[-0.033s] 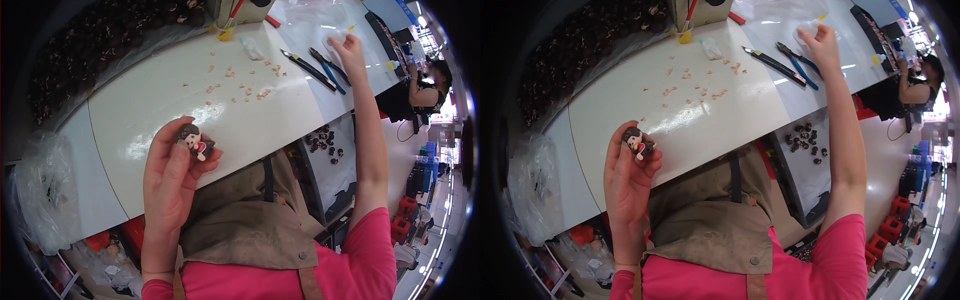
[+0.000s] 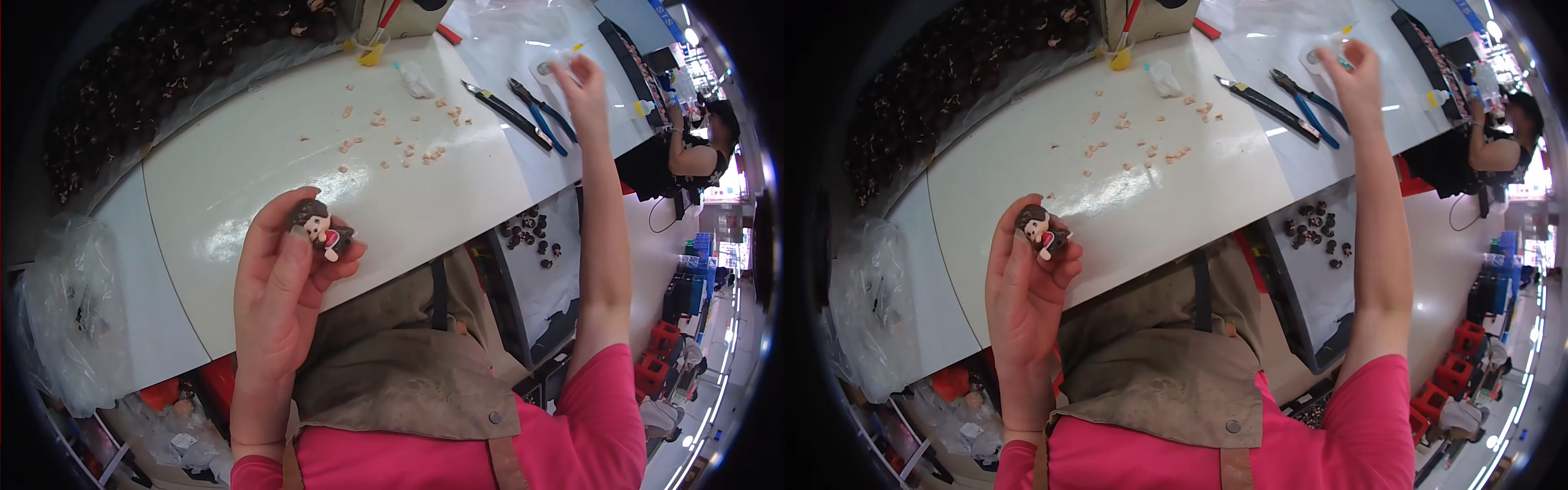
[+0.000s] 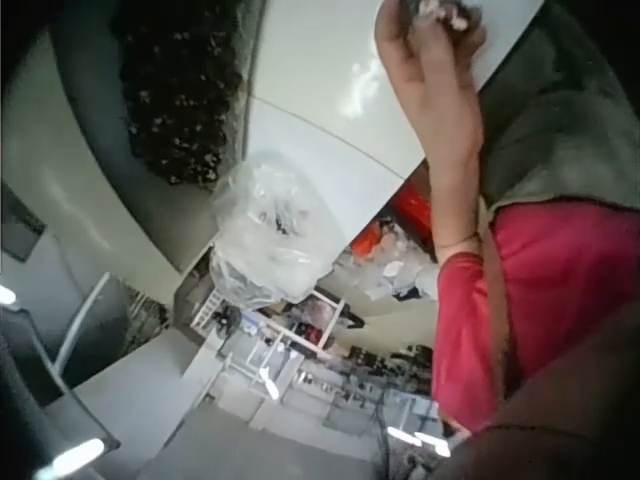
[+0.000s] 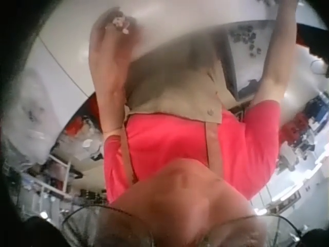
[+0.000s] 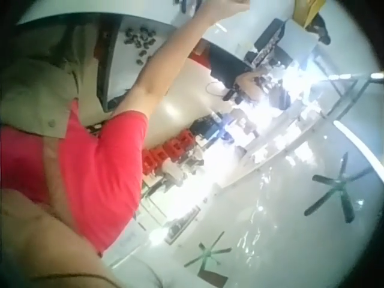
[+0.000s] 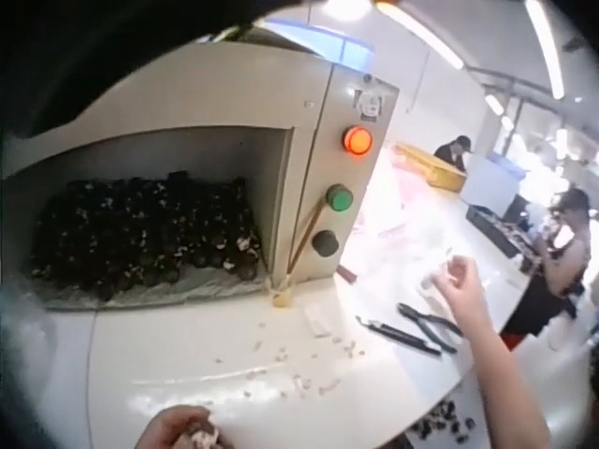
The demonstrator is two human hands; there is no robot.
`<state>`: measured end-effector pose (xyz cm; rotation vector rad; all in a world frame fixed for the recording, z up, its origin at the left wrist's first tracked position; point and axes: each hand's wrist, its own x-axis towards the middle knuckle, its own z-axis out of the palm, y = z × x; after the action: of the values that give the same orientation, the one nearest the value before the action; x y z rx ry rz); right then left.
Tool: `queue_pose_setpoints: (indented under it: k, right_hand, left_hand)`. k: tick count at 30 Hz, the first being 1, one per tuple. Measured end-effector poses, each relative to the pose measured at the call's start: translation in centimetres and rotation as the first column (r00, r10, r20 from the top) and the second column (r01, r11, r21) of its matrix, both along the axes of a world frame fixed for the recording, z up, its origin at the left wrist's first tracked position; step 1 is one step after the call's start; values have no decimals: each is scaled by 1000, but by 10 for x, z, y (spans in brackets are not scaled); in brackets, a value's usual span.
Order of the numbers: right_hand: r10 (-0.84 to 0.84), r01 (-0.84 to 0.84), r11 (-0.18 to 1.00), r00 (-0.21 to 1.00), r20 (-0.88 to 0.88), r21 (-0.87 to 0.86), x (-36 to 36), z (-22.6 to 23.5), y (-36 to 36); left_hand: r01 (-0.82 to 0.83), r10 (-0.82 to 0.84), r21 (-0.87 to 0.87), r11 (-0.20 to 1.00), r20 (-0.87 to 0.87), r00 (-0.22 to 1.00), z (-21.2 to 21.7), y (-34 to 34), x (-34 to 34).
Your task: Assembling small toy figures by gluing components together and using hand tools to trim and adjust parts.
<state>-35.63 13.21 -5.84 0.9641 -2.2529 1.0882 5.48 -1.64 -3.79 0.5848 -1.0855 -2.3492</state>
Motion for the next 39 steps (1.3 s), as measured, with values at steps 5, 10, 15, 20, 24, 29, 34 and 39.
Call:
queue_pose_setpoints:
  k: [5, 10, 15, 20, 24, 29, 34, 39]
  right_hand:
    - [221, -216, 975, 950, 223, -47, 98, 30, -3]
    - [393, -447, 842, 892, 225, 303, 153, 40, -37]
    - [521, -568, 737, 823, 227, 366, 156, 25, -60]
    - [516, -555, 714, 829, 215, 427, 157, 17, -79]
    - [584, -542, 659, 806, 99, 522, 153, 16, -84]
    - [519, -519, 708, 842, 146, 480, 146, 16, -73]
    - [459, -514, 791, 857, 233, 332, 137, 11, -67]
    - [333, -418, 854, 897, 290, 311, 126, 9, -54]
  left_hand:
    - [-12, 12, -18, 1000, 28, 1000, -8, -9, -12]
    - [3, 0, -32, 999, 70, 998, -9, -10, -19]
    - [8, -5, -39, 999, 81, 997, -13, -10, -18]
    - [29, -24, -67, 997, 77, 997, -14, -14, -17]
    - [59, -59, -4, 998, -58, 997, -20, -20, -16]
    - [54, -53, 16, 998, -58, 997, -22, -25, -17]
    - [20, -16, -47, 999, 91, 996, -23, -26, -24]
    - [3, 4, -66, 998, 116, 993, -27, -26, -31]
